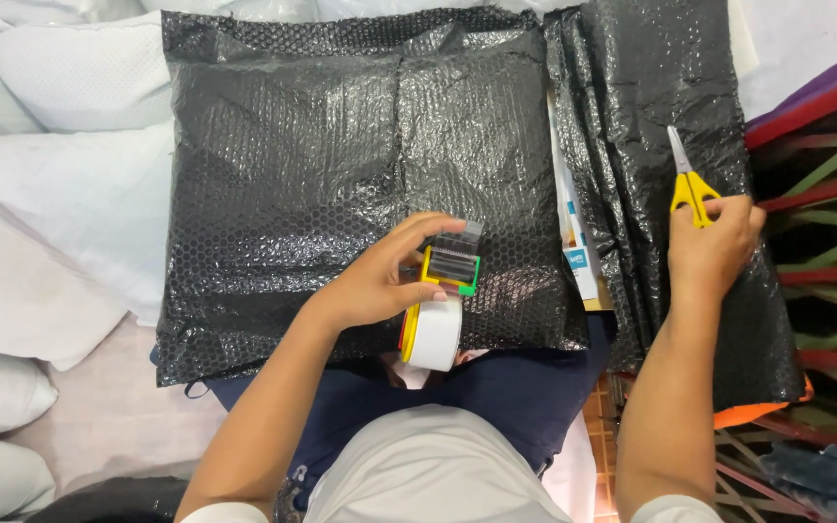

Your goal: Securing a pillow inside black bubble wrap using tape and scissors.

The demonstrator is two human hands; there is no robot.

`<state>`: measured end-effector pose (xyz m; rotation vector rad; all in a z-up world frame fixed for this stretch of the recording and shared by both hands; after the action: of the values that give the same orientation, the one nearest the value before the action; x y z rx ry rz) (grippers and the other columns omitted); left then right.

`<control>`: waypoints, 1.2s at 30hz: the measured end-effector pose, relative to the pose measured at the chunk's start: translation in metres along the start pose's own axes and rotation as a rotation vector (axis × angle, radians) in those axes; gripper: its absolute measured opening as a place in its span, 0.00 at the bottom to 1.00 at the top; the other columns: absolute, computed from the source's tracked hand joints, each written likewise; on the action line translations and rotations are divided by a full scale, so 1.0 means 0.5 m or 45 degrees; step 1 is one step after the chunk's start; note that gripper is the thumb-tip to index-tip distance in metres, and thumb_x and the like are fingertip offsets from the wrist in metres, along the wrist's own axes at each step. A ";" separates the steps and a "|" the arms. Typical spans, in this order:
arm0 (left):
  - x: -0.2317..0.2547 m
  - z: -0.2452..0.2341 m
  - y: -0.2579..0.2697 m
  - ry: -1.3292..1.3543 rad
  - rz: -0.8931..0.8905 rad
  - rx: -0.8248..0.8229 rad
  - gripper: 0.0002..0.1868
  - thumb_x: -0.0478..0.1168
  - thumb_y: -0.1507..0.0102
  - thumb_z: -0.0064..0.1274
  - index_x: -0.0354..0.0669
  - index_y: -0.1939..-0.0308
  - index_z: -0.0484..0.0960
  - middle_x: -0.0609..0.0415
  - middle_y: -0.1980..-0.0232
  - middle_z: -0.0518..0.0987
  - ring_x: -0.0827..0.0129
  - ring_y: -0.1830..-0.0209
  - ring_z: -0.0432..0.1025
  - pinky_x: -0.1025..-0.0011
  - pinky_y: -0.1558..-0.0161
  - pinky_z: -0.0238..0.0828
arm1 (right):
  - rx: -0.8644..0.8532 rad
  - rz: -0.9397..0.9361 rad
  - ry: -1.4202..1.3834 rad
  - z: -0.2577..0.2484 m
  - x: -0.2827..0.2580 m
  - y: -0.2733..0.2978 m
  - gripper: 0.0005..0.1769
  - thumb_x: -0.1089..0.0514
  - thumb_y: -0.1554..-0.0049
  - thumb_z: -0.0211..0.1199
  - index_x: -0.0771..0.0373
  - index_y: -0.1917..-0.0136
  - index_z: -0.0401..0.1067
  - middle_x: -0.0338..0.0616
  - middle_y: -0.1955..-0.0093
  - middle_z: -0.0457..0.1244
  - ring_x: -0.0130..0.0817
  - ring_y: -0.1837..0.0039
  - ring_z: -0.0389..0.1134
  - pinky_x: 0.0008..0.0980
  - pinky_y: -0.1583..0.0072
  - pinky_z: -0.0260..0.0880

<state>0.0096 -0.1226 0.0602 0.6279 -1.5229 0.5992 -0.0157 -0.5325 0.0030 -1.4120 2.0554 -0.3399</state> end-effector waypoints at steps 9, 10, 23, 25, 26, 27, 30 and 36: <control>0.023 -0.015 0.013 -0.093 -0.023 -0.010 0.34 0.31 0.43 0.61 0.41 0.33 0.68 0.37 0.32 0.67 0.27 0.42 0.69 0.44 0.53 0.81 | -1.619 0.455 -1.344 0.095 -0.225 0.247 0.23 0.59 0.54 0.76 0.62 0.50 0.67 0.36 0.55 0.62 0.25 0.55 0.66 0.25 0.54 0.70; 0.025 -0.017 0.015 -0.091 -0.020 -0.008 0.34 0.31 0.43 0.61 0.41 0.33 0.68 0.37 0.32 0.67 0.27 0.42 0.69 0.44 0.53 0.81 | -1.619 0.453 -1.341 0.100 -0.230 0.249 0.23 0.59 0.54 0.76 0.62 0.50 0.67 0.36 0.55 0.62 0.25 0.55 0.66 0.25 0.54 0.70; 0.078 -0.015 0.045 -0.260 -0.002 -0.092 0.33 0.30 0.44 0.62 0.38 0.35 0.70 0.37 0.33 0.71 0.26 0.38 0.67 0.33 0.44 0.68 | -2.232 0.137 -1.184 0.130 -0.335 0.277 0.26 0.46 0.52 0.74 0.62 0.52 0.66 0.45 0.57 0.55 0.35 0.53 0.60 0.31 0.53 0.67; 0.081 -0.017 0.046 -0.270 0.000 -0.091 0.33 0.30 0.44 0.62 0.38 0.35 0.70 0.37 0.33 0.71 0.26 0.38 0.67 0.32 0.44 0.67 | -2.230 0.142 -1.183 0.127 -0.345 0.272 0.26 0.45 0.53 0.74 0.62 0.52 0.65 0.44 0.57 0.55 0.34 0.53 0.60 0.31 0.54 0.66; 0.081 -0.018 0.047 -0.278 -0.004 -0.096 0.34 0.31 0.44 0.62 0.39 0.34 0.70 0.38 0.33 0.71 0.27 0.37 0.67 0.33 0.42 0.66 | -2.242 0.161 -1.210 0.126 -0.348 0.272 0.25 0.46 0.51 0.74 0.62 0.53 0.65 0.43 0.57 0.54 0.33 0.54 0.60 0.33 0.52 0.69; 0.081 -0.018 0.048 -0.285 -0.008 -0.102 0.34 0.31 0.44 0.63 0.40 0.34 0.70 0.38 0.33 0.71 0.28 0.36 0.67 0.34 0.41 0.65 | -2.254 0.180 -1.237 0.125 -0.351 0.272 0.24 0.48 0.50 0.74 0.62 0.53 0.64 0.42 0.57 0.54 0.32 0.55 0.61 0.34 0.50 0.73; 0.080 -0.019 0.049 -0.298 -0.010 -0.104 0.34 0.31 0.44 0.63 0.39 0.34 0.70 0.38 0.33 0.71 0.28 0.36 0.66 0.34 0.41 0.64 | -2.244 0.221 -1.271 0.114 -0.369 0.262 0.23 0.50 0.50 0.73 0.63 0.54 0.64 0.40 0.57 0.54 0.29 0.55 0.62 0.36 0.49 0.76; 0.080 -0.018 0.051 -0.316 -0.018 -0.107 0.34 0.31 0.44 0.63 0.40 0.34 0.70 0.39 0.32 0.72 0.30 0.35 0.66 0.35 0.40 0.63 | -2.216 0.322 -1.343 0.110 -0.373 0.252 0.21 0.54 0.50 0.73 0.66 0.55 0.64 0.42 0.57 0.55 0.29 0.58 0.67 0.39 0.51 0.79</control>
<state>-0.0030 -0.0995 0.1004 0.6665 -1.7643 0.4562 -0.0316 -0.3059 -0.0428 -1.3814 1.2150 2.2243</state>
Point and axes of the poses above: each hand's wrist, its own y-axis away from the middle knuckle, its own z-axis out of the palm, x = y × z, the point moved 9 cm from there along -y, towards the middle knuckle
